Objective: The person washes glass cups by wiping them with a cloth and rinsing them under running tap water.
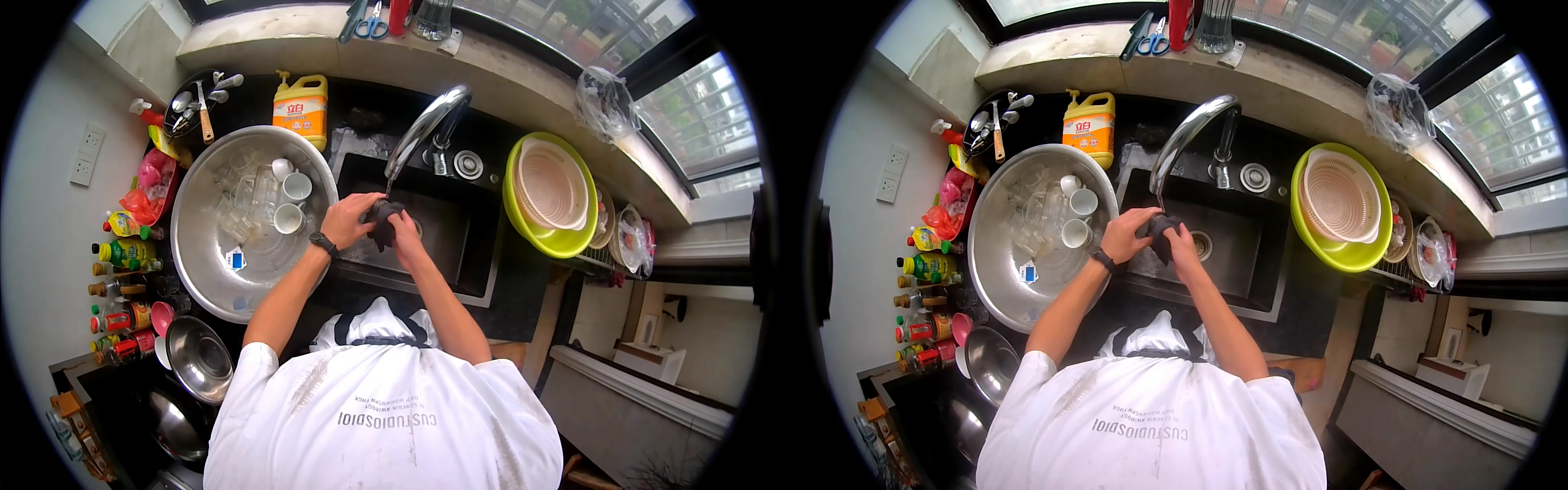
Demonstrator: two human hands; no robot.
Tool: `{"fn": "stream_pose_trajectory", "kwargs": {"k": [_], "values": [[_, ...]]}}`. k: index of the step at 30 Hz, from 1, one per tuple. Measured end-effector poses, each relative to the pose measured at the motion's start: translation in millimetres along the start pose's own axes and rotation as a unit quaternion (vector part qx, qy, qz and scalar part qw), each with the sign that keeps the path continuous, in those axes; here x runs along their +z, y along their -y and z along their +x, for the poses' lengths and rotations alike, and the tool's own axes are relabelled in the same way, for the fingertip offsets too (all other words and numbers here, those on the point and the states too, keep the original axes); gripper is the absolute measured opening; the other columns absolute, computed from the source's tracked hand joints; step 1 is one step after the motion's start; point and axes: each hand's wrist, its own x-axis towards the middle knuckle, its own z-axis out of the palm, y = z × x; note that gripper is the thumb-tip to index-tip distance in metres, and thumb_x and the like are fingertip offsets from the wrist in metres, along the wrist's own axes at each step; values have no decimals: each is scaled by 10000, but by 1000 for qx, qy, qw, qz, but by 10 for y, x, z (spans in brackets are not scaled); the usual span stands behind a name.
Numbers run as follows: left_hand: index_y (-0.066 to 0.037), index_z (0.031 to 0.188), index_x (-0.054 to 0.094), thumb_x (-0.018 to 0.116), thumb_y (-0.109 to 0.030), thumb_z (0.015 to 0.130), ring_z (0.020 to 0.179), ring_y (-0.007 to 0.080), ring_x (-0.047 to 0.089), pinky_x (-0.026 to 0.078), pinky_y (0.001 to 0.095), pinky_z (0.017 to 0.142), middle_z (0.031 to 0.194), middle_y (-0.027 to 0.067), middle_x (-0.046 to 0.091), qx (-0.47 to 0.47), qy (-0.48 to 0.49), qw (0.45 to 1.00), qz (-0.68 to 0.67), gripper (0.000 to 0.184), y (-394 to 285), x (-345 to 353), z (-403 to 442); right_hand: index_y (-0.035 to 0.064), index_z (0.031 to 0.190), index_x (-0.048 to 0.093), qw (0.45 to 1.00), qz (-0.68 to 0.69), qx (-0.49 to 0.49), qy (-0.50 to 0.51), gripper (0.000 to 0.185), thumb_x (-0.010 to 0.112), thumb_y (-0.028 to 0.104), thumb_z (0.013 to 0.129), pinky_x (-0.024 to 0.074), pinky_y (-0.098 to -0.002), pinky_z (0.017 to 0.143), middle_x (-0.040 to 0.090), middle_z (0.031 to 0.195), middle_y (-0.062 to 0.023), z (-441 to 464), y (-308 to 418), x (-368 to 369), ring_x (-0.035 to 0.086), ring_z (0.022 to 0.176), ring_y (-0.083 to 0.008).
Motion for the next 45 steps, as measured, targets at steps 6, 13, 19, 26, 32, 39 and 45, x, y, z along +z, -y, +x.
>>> {"fn": "stream_pose_trajectory", "kwargs": {"k": [6,13,19,26,32,39,45], "values": [[-150,1311,640,826,-125,728,1144,298,657,555,400,935,1251,72,696,19,-5,1000,-23,613,10,-1,2,61,1262,582,999,32,0,38,303,548,147,974,509,-249,827,631,1107,-19,-76,-11,-112,617,958,-107],[-151,1335,626,831,-124,724,1144,307,656,555,408,928,1240,86,694,-15,-4,999,-39,645,-11,-17,-5,65,1259,589,997,26,-23,62,305,602,118,959,499,-258,844,627,1113,-12,-35,-84,-153,600,986,-98],[-159,1346,617,816,-65,702,1149,303,655,559,407,933,1249,78,693,-17,-5,1000,-17,680,6,11,8,62,1274,548,997,6,-60,39,357,675,162,955,505,-269,865,623,1118,-31,33,-182,-75,605,1021,-115],[-170,1341,622,790,-74,727,1166,281,651,563,395,935,1270,52,691,21,-19,1000,8,644,33,41,4,59,1282,522,998,27,-12,-63,317,623,162,1000,525,-298,878,631,1128,-62,57,-85,204,621,1035,-144],[-154,1339,623,798,-112,726,1161,279,651,564,393,928,1271,51,689,16,-12,1000,1,639,15,12,-2,81,1326,536,997,34,-28,-62,304,479,249,1079,531,-335,942,623,1218,-59,106,-132,195,633,1080,-165],[-126,1311,588,864,-294,773,1056,308,697,571,384,866,1149,102,720,-98,-8,991,-96,627,72,74,-37,62,1340,546,965,260,35,-3,356,425,291,1094,540,-363,944,637,1253,-84,-50,-106,14,640,1115,-200],[-97,1238,550,909,-386,733,1019,294,719,573,387,839,1084,102,727,-67,-61,992,-87,683,138,135,-35,49,1334,537,978,205,12,42,312,475,213,1076,495,-364,1026,626,1278,-72,-52,-163,-157,613,1171,-198]]}}
